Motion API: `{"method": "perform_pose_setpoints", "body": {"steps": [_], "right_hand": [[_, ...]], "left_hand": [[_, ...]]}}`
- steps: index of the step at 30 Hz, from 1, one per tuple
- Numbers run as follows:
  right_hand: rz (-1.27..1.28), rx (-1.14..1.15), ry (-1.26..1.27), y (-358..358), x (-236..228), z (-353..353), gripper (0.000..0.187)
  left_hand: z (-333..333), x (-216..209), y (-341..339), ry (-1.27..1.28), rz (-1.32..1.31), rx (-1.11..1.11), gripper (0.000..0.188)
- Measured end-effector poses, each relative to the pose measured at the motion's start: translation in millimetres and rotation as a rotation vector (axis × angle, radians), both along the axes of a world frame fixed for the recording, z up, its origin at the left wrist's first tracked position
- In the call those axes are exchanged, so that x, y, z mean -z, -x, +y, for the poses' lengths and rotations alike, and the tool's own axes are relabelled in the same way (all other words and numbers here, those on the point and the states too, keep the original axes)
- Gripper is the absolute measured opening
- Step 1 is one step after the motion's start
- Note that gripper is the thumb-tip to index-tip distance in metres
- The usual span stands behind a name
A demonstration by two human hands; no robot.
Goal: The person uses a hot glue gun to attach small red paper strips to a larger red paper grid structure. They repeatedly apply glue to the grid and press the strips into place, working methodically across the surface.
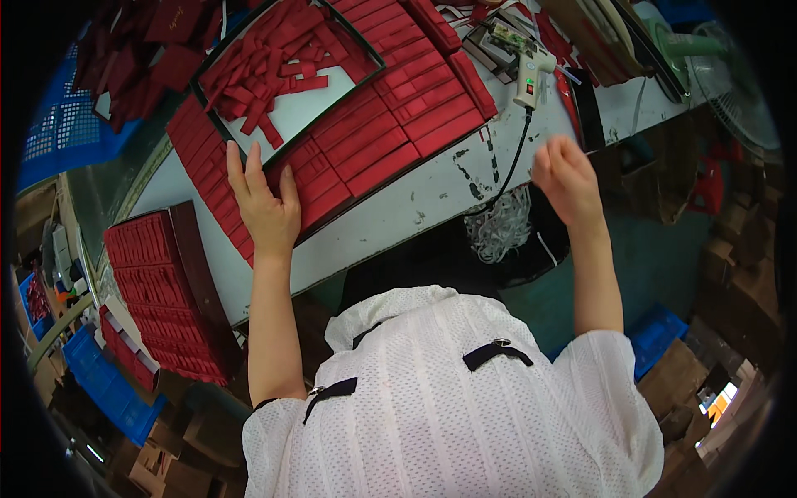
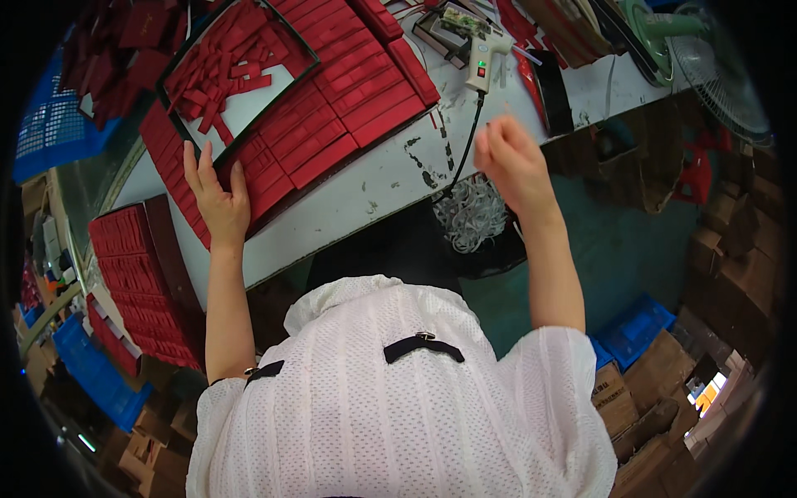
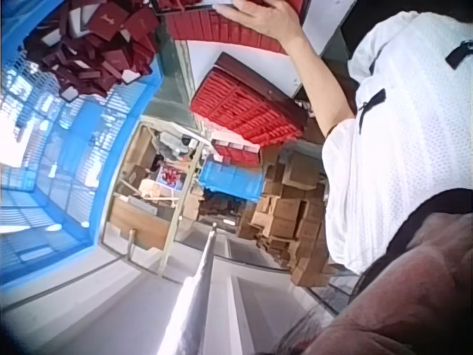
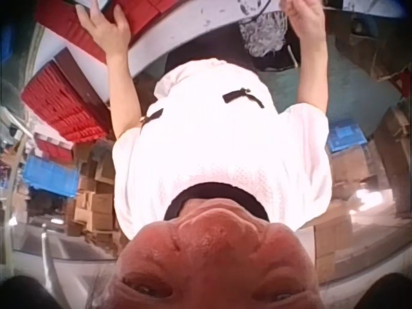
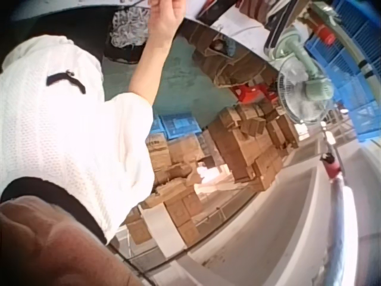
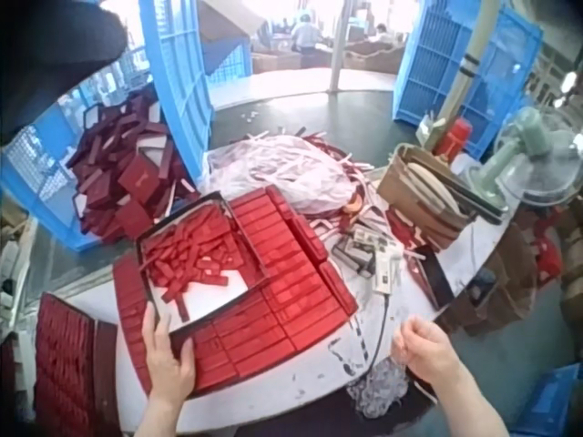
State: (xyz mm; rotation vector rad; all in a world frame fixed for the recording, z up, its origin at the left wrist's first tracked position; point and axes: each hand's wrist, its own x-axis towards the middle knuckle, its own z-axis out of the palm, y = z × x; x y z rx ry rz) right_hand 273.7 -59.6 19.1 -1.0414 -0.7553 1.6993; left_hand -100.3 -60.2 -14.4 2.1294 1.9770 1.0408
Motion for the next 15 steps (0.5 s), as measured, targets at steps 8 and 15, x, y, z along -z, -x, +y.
{"method": "perform_pose_setpoints", "body": {"steps": [8,15], "right_hand": [[-1.621,-1.123,0.47,-88,157,-206,0.027],[-1.033,-0.015,-0.213,27,40,-62,0.019]], "left_hand": [[3,1,-5,0.018,-0.034,0.009,0.049],[1,0,-1,0.014,0.003,-0.001,0.049]]}}
